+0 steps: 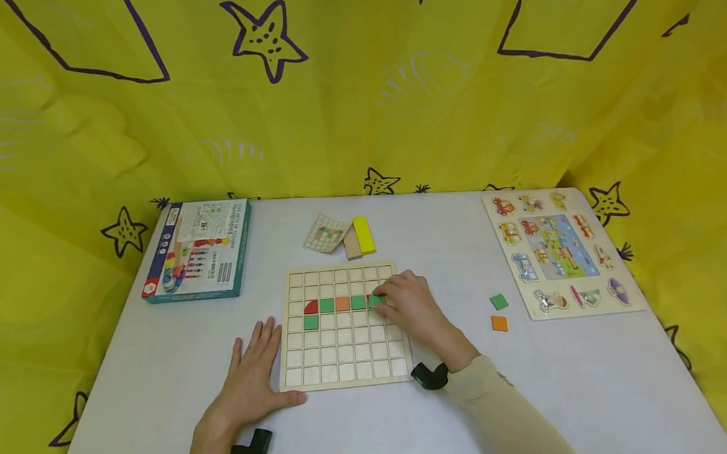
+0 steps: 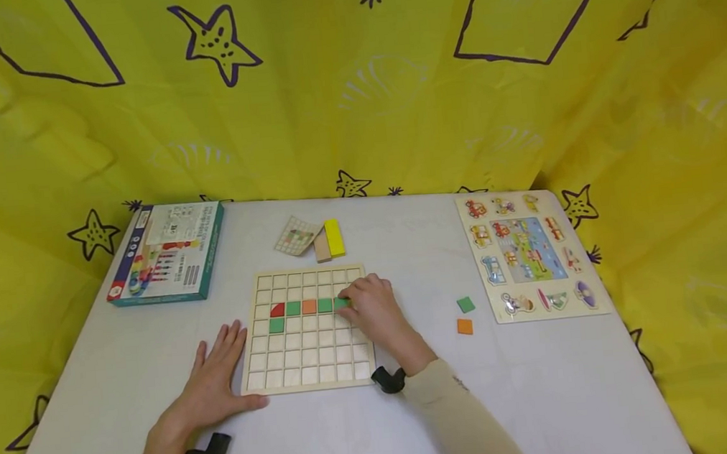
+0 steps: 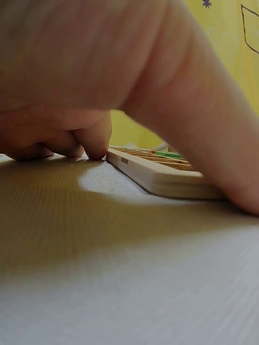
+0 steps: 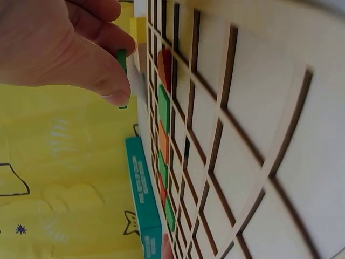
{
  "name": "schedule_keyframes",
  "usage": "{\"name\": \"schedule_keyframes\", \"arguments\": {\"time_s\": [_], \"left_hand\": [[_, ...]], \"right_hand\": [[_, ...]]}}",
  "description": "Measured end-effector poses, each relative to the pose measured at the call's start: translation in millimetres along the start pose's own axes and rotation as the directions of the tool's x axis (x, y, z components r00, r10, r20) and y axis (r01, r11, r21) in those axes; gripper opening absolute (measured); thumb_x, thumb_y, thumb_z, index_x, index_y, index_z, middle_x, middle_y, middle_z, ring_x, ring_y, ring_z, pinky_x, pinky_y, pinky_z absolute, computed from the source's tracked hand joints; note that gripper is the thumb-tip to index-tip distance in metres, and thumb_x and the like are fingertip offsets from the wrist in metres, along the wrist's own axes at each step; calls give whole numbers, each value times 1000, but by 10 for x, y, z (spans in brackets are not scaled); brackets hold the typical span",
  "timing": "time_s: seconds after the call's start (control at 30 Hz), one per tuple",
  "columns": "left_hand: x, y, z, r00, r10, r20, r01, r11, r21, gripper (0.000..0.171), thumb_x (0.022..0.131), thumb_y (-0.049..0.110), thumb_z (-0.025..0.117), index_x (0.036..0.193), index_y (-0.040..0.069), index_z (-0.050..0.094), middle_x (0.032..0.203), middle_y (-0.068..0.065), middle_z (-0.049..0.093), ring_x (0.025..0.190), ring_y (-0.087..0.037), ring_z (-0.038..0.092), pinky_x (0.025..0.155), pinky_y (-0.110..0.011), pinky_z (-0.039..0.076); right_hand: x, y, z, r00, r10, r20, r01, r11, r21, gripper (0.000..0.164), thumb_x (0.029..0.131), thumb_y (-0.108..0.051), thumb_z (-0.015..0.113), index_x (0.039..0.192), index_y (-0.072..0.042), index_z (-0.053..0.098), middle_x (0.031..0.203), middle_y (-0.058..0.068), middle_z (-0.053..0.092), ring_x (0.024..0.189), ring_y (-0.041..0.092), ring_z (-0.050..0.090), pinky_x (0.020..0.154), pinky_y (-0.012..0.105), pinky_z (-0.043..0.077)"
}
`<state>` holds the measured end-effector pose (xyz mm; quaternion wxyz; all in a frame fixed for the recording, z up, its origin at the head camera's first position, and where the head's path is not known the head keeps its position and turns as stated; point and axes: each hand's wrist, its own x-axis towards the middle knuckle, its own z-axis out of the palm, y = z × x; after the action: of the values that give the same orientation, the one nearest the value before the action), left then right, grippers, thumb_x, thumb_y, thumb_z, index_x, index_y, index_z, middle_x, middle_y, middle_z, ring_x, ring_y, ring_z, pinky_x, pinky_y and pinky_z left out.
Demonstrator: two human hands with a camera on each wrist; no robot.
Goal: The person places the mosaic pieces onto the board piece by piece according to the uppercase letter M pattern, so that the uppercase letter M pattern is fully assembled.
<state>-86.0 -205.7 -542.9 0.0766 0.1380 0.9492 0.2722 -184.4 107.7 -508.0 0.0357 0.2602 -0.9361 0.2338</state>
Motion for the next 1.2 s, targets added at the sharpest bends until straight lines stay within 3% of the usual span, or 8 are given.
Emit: {"name": "schedule_keyframes", "arguments": {"time_s": [0.63,0.9,1.2], "left_hand": [[5,5,-8,1000,5,3,-5,1000,9,127,64,66,79,152,-4,23,160,-19,12,147,-35,2,111,-57,-6],[-7,27,-19,999,28,-34,-29,1000,-5,124,63,63,81,150,-7,26,158,-22,16,145,-39,8,110,-62,-2],[-6,1,-7,1000,23,-21,-23,1000,-2,125,64,65,80,151,-6,25,159,-21,14,146,-37,5,111,-60,-3]], "right_hand": [[140,-253,188,993,-100,59,101,995,-14,23,83,-29,79,99,-13,75,99,-1,68,96,21,53,88,42,39],[160,-334,244,991,-99,95,102,994,-32,21,83,-32,79,97,-17,75,99,-4,68,97,18,51,88,41,37],[175,-379,283,990,-97,104,101,994,-35,20,82,-29,80,96,-15,76,95,-4,67,94,18,51,88,39,38]]}}
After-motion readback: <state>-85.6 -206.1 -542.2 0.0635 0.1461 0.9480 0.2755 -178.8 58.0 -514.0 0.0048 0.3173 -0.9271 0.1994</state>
